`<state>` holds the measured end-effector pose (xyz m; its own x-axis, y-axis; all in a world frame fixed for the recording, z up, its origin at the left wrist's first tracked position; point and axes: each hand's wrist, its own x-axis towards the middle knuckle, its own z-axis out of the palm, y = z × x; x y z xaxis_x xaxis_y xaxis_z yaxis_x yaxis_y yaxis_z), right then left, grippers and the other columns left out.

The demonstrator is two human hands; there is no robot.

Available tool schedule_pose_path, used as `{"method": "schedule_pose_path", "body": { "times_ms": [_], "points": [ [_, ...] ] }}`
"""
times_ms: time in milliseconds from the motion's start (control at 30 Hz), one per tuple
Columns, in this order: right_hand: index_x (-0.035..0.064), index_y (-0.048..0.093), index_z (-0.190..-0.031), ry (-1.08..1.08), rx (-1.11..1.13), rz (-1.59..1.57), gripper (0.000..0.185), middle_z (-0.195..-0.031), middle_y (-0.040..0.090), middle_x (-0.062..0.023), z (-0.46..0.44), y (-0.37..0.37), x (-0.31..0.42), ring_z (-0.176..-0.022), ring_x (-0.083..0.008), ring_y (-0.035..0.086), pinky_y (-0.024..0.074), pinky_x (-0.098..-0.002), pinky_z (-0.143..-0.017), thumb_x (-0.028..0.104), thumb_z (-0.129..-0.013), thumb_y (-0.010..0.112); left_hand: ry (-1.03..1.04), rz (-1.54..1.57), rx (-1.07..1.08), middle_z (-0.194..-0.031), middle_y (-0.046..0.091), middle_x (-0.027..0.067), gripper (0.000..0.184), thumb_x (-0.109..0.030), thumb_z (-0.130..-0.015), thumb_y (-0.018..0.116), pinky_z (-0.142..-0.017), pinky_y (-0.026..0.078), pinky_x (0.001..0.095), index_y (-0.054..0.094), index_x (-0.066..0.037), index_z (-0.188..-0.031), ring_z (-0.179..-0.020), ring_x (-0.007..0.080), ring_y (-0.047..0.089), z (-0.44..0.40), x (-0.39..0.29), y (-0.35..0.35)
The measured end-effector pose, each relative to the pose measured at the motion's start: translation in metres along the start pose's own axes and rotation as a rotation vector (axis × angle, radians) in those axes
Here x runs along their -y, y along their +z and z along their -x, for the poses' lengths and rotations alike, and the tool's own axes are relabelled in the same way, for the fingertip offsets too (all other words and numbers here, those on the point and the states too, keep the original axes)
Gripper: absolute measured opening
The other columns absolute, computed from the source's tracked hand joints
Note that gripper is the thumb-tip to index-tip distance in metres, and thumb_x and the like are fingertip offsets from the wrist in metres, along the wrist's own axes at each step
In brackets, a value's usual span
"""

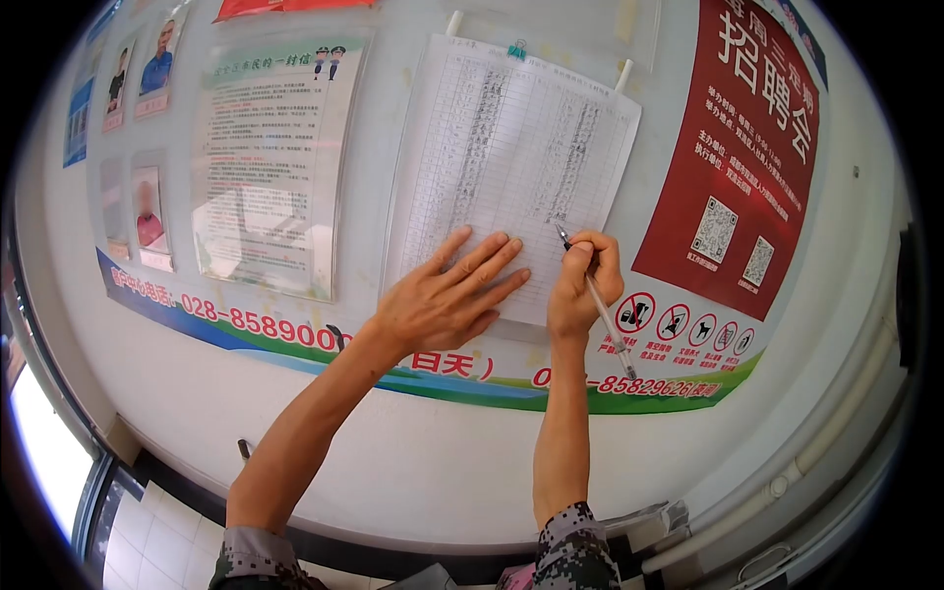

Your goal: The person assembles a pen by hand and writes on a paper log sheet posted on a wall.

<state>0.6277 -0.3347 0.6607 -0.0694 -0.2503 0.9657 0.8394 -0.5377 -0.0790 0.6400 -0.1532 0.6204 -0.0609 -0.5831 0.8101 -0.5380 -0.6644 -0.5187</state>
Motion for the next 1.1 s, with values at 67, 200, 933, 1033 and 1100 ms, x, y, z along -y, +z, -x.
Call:
{"method": "schedule_pose_path", "body": {
  "times_ms": [67, 200, 933, 1033, 1100],
  "points": [
    [0.0008, 0.059, -0.084, -0.007, 0.001, 0.004, 0.012, -0.066, 0.056, -0.0019, 0.000, 0.000, 0.000, -0.053, -0.0060, 0.044, 0.0350, -0.0233, -0.049, 0.005, -0.094, 0.054, -0.001, -0.002, 0.002, -0.154, 0.040, 0.0049, 0.061, -0.038, -0.085, 0.067, -0.121, 0.021, 0.0481, 0.051, -0.025, -0.142, -0.144, 0.0214, 0.034, 0.000, 0.000, 0.001],
    [0.0008, 0.059, -0.085, -0.014, 0.008, 0.017, 0.011, -0.067, 0.057, -0.0024, -0.001, -0.001, 0.003, -0.053, -0.0063, 0.045, 0.0358, -0.0237, -0.049, 0.005, -0.094, 0.054, -0.002, -0.004, -0.001, -0.154, 0.040, 0.0046, 0.061, -0.039, -0.085, 0.067, -0.122, 0.020, 0.0481, 0.051, -0.025, -0.142, -0.144, 0.0212, 0.033, 0.000, 0.000, 0.001],
    [0.0000, 0.059, -0.086, -0.031, -0.030, 0.055, 0.011, -0.066, 0.057, -0.0023, -0.002, 0.003, 0.011, -0.052, -0.0064, 0.045, 0.0364, -0.0238, -0.048, 0.006, -0.094, 0.054, -0.010, 0.024, -0.002, -0.155, 0.038, 0.0045, 0.061, -0.038, -0.086, 0.066, -0.122, 0.022, 0.0482, 0.050, -0.025, -0.142, -0.144, 0.0208, 0.033, 0.001, -0.001, 0.002],
    [0.0000, 0.059, -0.085, -0.033, -0.037, 0.058, 0.012, -0.066, 0.058, -0.0023, -0.002, 0.004, 0.010, -0.053, -0.0064, 0.045, 0.0364, -0.0238, -0.049, 0.006, -0.094, 0.054, -0.007, 0.012, -0.001, -0.155, 0.038, 0.0044, 0.060, -0.039, -0.086, 0.066, -0.122, 0.021, 0.0483, 0.050, -0.025, -0.143, -0.144, 0.0208, 0.033, 0.001, 0.000, 0.001],
    [0.0000, 0.059, -0.085, -0.035, -0.027, 0.057, 0.012, -0.066, 0.058, -0.0022, -0.002, 0.003, 0.009, -0.053, -0.0063, 0.045, 0.0365, -0.0236, -0.049, 0.006, -0.094, 0.054, -0.005, 0.013, 0.005, -0.155, 0.038, 0.0044, 0.060, -0.039, -0.086, 0.066, -0.122, 0.021, 0.0482, 0.050, -0.025, -0.142, -0.144, 0.0207, 0.033, 0.001, 0.000, 0.001]
  ]
}}
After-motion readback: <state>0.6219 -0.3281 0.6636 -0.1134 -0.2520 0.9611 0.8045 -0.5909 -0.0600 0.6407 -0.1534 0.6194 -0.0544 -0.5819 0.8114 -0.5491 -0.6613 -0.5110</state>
